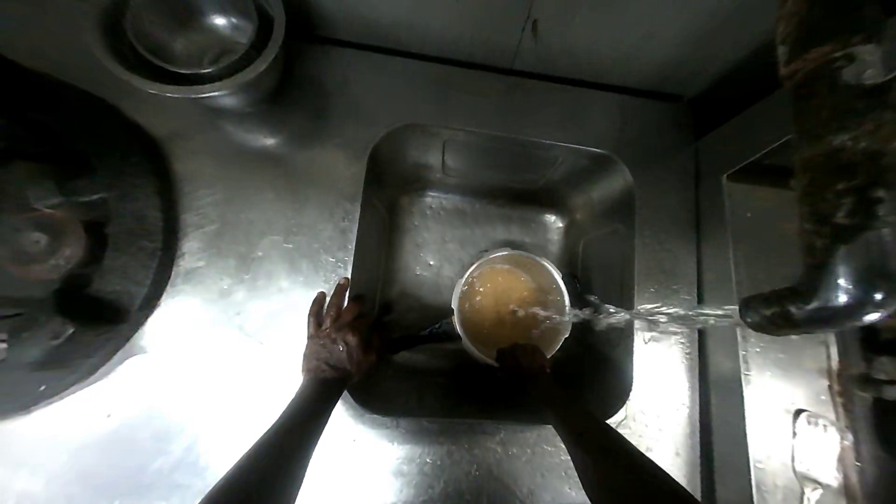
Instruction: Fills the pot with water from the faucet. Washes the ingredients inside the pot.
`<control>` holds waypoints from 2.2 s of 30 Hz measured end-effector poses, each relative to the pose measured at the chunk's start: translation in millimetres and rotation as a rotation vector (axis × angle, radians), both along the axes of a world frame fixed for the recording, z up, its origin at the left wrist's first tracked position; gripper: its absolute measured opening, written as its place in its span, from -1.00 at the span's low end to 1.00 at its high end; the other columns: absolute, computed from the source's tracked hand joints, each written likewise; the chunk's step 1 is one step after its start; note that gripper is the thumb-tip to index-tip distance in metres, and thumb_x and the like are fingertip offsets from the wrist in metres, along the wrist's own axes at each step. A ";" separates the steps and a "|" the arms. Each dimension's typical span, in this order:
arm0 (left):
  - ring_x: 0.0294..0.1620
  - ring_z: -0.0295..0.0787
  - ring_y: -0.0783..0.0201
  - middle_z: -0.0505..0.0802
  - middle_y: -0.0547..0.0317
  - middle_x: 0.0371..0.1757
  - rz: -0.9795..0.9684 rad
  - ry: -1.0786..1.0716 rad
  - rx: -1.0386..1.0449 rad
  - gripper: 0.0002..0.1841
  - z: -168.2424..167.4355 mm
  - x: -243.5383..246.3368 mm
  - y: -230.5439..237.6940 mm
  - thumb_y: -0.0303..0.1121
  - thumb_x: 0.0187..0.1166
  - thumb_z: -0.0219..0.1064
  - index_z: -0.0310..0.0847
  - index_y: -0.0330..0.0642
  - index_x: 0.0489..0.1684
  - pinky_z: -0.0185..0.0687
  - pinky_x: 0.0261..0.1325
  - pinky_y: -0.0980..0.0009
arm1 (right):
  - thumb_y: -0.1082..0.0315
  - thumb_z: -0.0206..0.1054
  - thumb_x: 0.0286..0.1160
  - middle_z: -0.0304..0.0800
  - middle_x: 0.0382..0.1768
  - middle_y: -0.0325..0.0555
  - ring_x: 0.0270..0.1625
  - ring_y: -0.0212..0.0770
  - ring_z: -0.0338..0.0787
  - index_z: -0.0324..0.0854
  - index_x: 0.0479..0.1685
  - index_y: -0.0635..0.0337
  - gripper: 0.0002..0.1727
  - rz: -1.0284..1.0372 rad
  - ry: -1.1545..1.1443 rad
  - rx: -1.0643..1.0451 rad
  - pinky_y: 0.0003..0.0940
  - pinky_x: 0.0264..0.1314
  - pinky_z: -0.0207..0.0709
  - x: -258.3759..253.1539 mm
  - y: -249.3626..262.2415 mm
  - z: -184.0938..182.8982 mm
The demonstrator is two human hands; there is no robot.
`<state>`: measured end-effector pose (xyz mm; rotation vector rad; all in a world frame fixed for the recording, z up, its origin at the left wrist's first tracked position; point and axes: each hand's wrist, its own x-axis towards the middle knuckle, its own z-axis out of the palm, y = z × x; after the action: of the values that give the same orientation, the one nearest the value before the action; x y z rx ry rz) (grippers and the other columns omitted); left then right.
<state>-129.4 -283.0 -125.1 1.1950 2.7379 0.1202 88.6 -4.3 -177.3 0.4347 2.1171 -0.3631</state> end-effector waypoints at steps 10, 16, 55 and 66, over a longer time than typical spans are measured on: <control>0.85 0.14 -0.15 0.77 0.08 0.46 -0.006 0.008 0.024 -0.64 0.4 0.4 0.1 -0.03 0.39 0.29 0.91 -0.06 -0.18 -0.22 0.86 -0.23 | 0.00 0.23 0.67 0.80 0.28 0.05 0.38 0.17 0.73 0.72 0.32 -0.04 -0.59 -0.031 -0.074 -0.030 0.24 0.43 0.52 -9.3 1.4 6.6; 0.85 0.14 -0.17 0.77 0.09 0.47 -0.007 0.011 0.025 -0.62 2.2 0.6 1.0 0.00 0.41 0.25 0.92 -0.03 -0.19 -0.21 0.85 -0.25 | 0.00 0.16 0.73 0.79 0.31 0.06 0.41 0.17 0.72 0.71 0.37 -0.05 -0.57 -0.046 0.015 -0.035 0.21 0.48 0.49 1.5 3.0 -4.9; 0.85 0.13 -0.16 0.76 0.10 0.48 0.004 0.007 0.041 -0.63 -2.4 0.4 -0.4 -0.03 0.42 0.26 0.92 -0.03 -0.14 -0.22 0.86 -0.23 | -0.05 0.29 0.60 0.85 0.19 0.03 0.30 0.14 0.78 0.77 0.23 -0.03 -0.58 -0.030 0.030 -0.022 0.22 0.35 0.58 5.0 3.1 -10.3; 0.85 0.14 -0.16 0.75 0.06 0.49 0.009 0.001 0.037 -0.62 -0.3 1.0 0.8 -0.04 0.44 0.25 0.91 -0.09 -0.22 -0.22 0.87 -0.22 | -0.05 0.15 0.72 0.80 0.29 0.09 0.38 0.20 0.73 0.72 0.33 0.00 -0.53 -0.050 -0.057 -0.017 0.25 0.43 0.52 -3.6 2.0 -5.6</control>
<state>-128.4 -282.2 -125.4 1.1922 2.7536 0.1716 85.0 -2.2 -183.0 0.4835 2.0497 -0.3927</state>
